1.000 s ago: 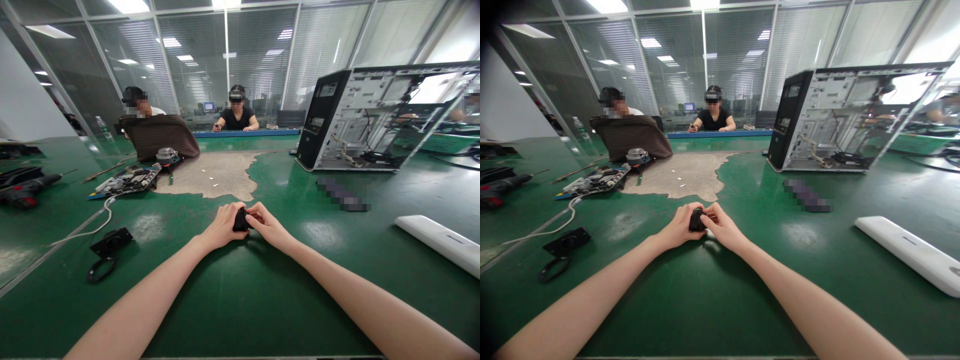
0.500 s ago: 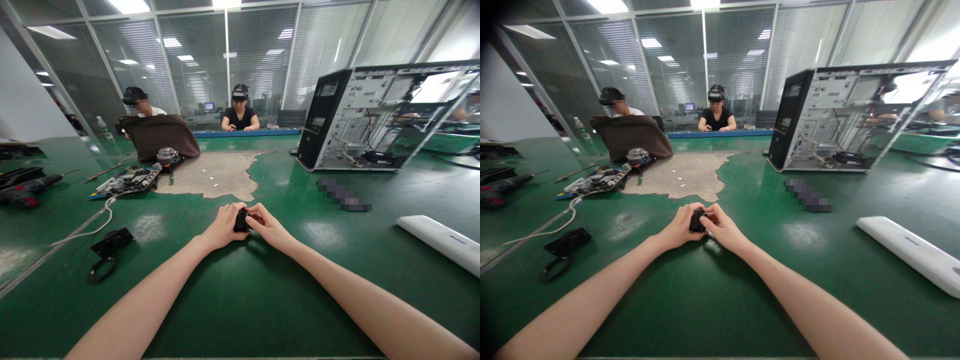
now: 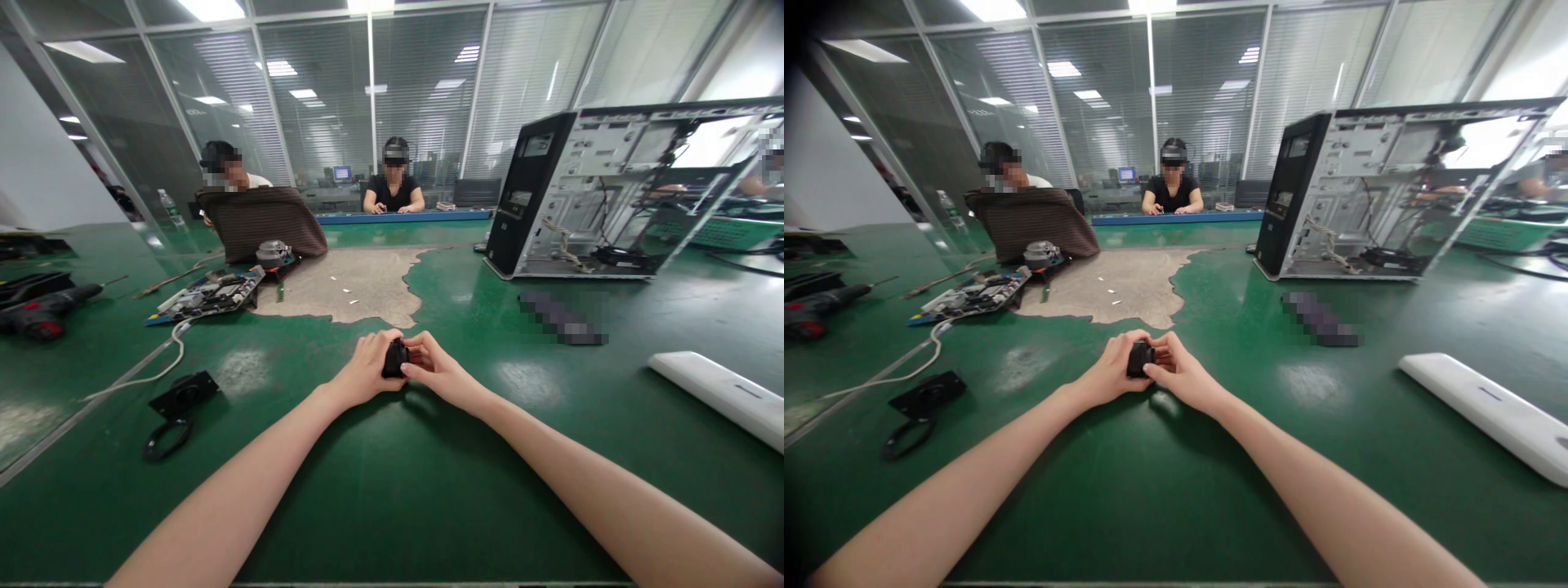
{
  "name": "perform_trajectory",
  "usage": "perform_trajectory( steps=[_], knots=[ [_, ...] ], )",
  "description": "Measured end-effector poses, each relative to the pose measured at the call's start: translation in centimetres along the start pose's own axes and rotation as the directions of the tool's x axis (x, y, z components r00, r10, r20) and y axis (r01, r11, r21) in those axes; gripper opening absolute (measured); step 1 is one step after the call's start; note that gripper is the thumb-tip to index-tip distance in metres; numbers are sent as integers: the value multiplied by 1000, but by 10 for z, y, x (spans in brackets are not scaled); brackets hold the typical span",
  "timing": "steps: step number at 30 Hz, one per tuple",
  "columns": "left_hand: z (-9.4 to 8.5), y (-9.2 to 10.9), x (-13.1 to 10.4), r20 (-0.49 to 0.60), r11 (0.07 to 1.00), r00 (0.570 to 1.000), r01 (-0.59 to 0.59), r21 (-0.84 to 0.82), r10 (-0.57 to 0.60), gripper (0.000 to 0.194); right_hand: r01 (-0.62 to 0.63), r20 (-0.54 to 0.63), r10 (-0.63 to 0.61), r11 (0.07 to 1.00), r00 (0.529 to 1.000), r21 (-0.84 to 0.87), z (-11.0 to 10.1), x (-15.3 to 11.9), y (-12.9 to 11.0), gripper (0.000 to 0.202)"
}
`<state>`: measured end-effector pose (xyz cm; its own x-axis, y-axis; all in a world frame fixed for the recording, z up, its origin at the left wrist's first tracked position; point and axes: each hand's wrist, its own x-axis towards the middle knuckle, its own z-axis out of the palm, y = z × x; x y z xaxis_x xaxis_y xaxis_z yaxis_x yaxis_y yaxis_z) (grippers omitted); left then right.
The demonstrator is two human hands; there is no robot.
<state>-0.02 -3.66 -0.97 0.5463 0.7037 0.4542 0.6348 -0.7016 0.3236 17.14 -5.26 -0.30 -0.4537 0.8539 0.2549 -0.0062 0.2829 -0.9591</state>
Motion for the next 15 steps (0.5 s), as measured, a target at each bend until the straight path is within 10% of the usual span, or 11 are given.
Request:
perform_trajectory(
  steps=[9, 15],
  knots=[
    [0, 1, 0, -8, 1000, 1000, 3, -17, -3, 62, -43, -119, 28, 991, 992, -123, 2, 5, 6, 20],
    [0, 0, 0, 1, 1000, 1000, -9, 2, 9, 60, -10, 10, 11, 998, 1000, -59, -3, 1, 2, 20]
  ],
)
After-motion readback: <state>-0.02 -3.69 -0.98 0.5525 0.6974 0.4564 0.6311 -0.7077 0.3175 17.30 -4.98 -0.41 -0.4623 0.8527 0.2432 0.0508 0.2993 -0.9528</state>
